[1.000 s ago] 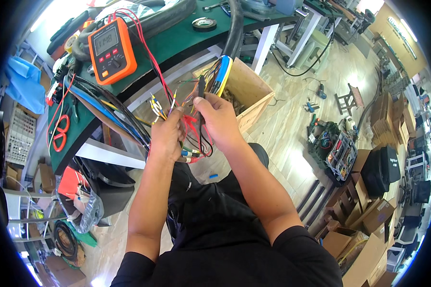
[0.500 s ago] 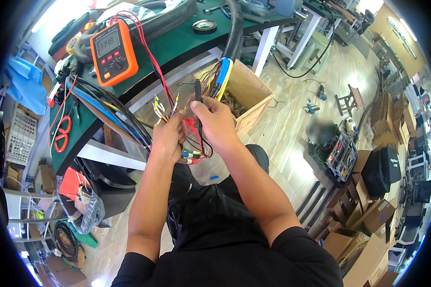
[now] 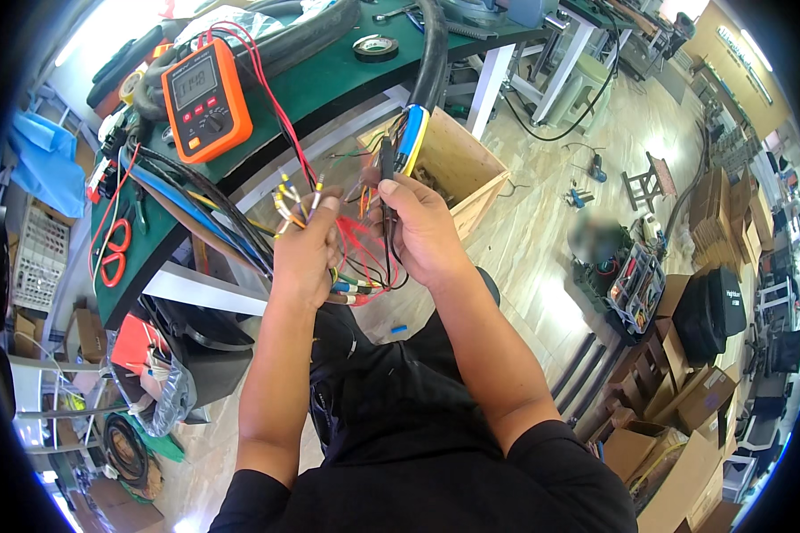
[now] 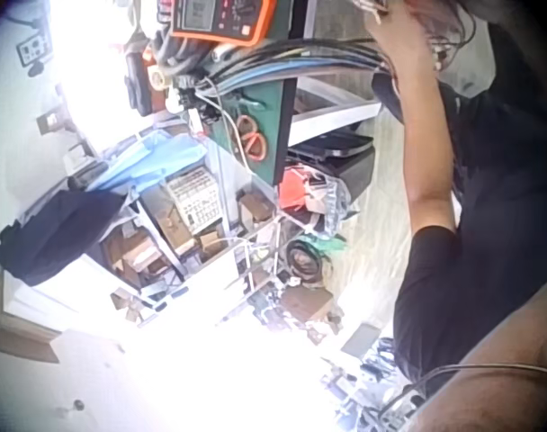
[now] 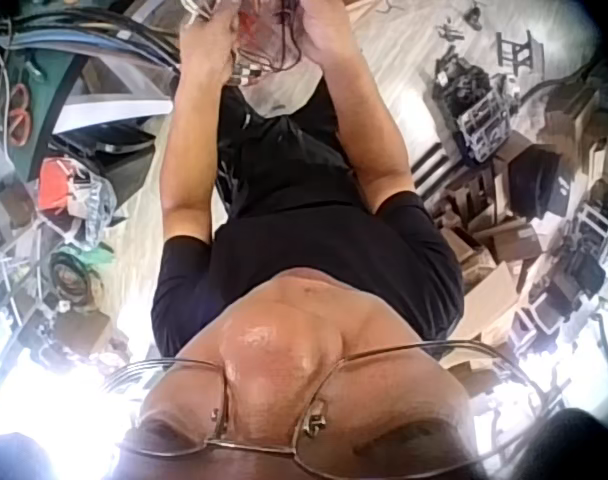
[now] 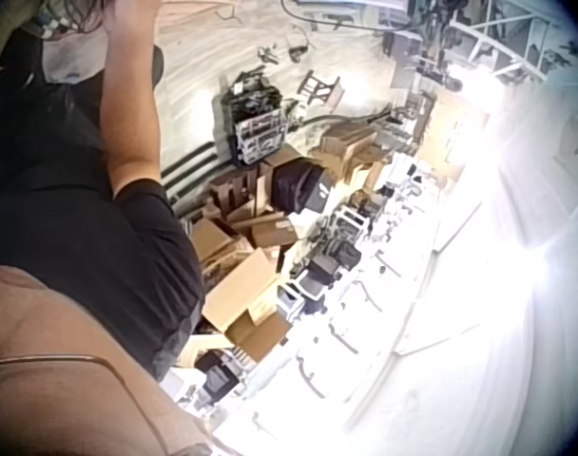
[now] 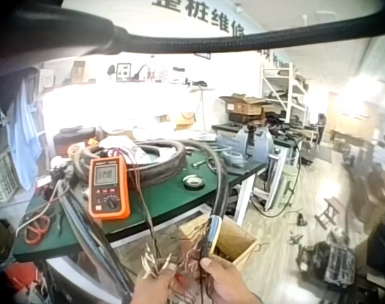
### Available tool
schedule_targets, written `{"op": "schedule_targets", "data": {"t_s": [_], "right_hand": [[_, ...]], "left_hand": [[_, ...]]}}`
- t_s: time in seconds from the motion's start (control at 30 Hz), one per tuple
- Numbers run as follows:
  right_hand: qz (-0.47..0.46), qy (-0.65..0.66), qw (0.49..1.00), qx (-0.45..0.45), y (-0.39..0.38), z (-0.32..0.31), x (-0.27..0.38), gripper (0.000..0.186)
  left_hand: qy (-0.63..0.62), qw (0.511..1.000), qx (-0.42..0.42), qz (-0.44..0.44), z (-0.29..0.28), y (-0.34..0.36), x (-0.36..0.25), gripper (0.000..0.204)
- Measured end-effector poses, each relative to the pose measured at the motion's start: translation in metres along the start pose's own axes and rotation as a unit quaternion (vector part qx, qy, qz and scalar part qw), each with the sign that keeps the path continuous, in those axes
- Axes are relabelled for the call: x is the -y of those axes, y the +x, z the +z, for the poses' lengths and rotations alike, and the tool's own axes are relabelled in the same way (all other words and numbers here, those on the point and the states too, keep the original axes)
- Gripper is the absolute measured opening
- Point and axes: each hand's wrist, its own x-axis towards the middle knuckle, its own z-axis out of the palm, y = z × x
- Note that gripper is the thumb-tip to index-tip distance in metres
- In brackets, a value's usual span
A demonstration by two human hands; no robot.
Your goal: The person holds a bundle of wires, isolates individual wires, and uses a multimeter probe to test electrical connections while monitoring the digital display on the multimeter.
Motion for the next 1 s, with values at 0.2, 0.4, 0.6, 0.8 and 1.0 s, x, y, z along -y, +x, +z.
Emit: {"op": "schedule_targets", "data": {"t_s": [0.2, 0.4, 0.6, 0.8, 1.0], "right_hand": [[-0.012, -0.022, 0.999, 0.03, 0.002, -0.001, -0.003, 0.032], [-0.026, -0.081, 0.995, 0.057, 0.002, 0.004, -0.008, 0.032], [-0.035, -0.193, 0.978, 0.065, 0.003, -0.003, -0.014, 0.036], [0.033, -0.261, 0.958, 0.115, -0.01, -0.02, -0.011, 0.037], [0.04, -0.252, 0.961, 0.105, -0.012, -0.019, -0.012, 0.035]], "left_hand": [[0.132, 0.986, 0.013, 0.1, 0.006, 0.012, 0.012, 0.016], [0.085, 0.991, -0.031, 0.097, 0.007, 0.011, 0.008, 0.015], [0.053, 0.995, -0.029, 0.084, 0.002, 0.012, 0.005, 0.016], [0.157, 0.969, -0.097, 0.164, -0.009, 0.032, 0.016, 0.016], [0.213, 0.939, -0.155, 0.221, -0.009, 0.047, 0.016, 0.018]]}}
